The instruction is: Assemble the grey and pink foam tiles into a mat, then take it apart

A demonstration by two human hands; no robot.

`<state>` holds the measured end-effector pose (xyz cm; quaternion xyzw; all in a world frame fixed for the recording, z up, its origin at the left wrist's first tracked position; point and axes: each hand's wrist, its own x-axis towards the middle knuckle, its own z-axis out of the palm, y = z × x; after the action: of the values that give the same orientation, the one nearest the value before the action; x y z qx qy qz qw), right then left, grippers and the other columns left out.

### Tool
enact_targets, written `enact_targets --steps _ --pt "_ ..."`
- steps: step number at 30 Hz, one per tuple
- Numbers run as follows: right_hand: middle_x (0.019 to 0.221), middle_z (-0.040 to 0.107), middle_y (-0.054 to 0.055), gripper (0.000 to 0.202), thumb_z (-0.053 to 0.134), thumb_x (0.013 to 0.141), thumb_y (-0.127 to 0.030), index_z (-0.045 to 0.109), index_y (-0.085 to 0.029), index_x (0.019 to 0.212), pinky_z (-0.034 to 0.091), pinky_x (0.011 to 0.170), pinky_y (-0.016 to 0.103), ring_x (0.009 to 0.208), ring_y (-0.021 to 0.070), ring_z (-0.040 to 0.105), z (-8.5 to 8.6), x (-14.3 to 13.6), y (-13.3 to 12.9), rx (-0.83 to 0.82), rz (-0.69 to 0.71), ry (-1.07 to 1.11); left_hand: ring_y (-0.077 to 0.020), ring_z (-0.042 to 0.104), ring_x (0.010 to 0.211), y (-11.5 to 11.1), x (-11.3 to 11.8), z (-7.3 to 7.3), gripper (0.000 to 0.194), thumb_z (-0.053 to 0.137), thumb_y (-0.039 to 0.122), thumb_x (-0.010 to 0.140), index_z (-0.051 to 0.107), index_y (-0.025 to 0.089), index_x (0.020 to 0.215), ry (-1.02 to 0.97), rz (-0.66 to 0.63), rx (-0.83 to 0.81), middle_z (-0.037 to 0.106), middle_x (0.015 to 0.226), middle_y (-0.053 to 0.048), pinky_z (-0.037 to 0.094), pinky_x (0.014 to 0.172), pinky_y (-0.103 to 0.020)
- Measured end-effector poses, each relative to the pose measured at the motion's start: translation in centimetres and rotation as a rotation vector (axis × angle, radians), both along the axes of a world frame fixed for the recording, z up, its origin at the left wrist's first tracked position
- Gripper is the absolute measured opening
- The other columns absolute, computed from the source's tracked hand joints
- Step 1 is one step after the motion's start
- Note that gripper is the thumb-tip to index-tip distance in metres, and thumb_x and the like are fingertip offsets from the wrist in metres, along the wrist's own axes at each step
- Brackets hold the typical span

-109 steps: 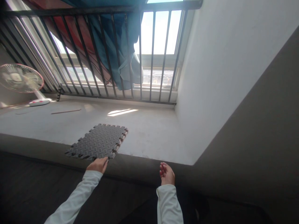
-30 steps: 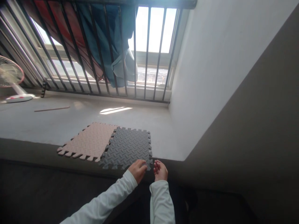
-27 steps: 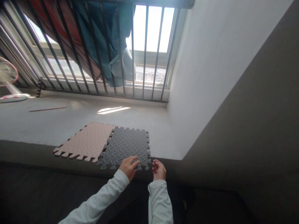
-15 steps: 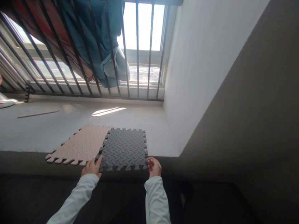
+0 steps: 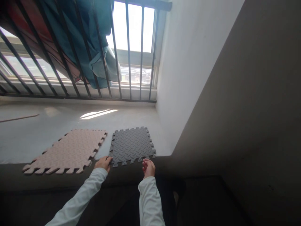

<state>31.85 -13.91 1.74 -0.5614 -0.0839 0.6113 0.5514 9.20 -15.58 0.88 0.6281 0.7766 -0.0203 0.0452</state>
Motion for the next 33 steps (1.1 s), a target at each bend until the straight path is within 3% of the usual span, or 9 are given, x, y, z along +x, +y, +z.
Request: enact_targets --steps 12,33 --pt "0.066 0.065 0.000 0.015 0.058 0.045 -0.019 0.059 -0.019 0.060 0.037 0.046 0.018 0.061 0.0116 0.057 -0.6 -0.1 0.2 0.008 0.001 0.001 -0.0194 0.050 0.100 5.0 2.7 -0.2 0.032 0.049 0.013 0.068 0.054 0.023 0.097 -0.034 -0.115 -0.064 0.054 0.111 -0.006 0.041 0.078 -0.028" --pt "0.069 0.066 0.001 0.018 0.060 0.044 -0.022 0.060 -0.019 0.062 0.036 0.047 0.019 0.065 0.0136 0.058 -2.0 -0.3 0.7 0.013 0.020 -0.012 -0.0183 0.048 0.102 7.1 4.8 -0.8 0.031 0.048 0.013 0.066 0.055 0.021 0.096 -0.065 -0.271 -0.103 0.055 0.110 -0.006 0.036 0.084 -0.026"
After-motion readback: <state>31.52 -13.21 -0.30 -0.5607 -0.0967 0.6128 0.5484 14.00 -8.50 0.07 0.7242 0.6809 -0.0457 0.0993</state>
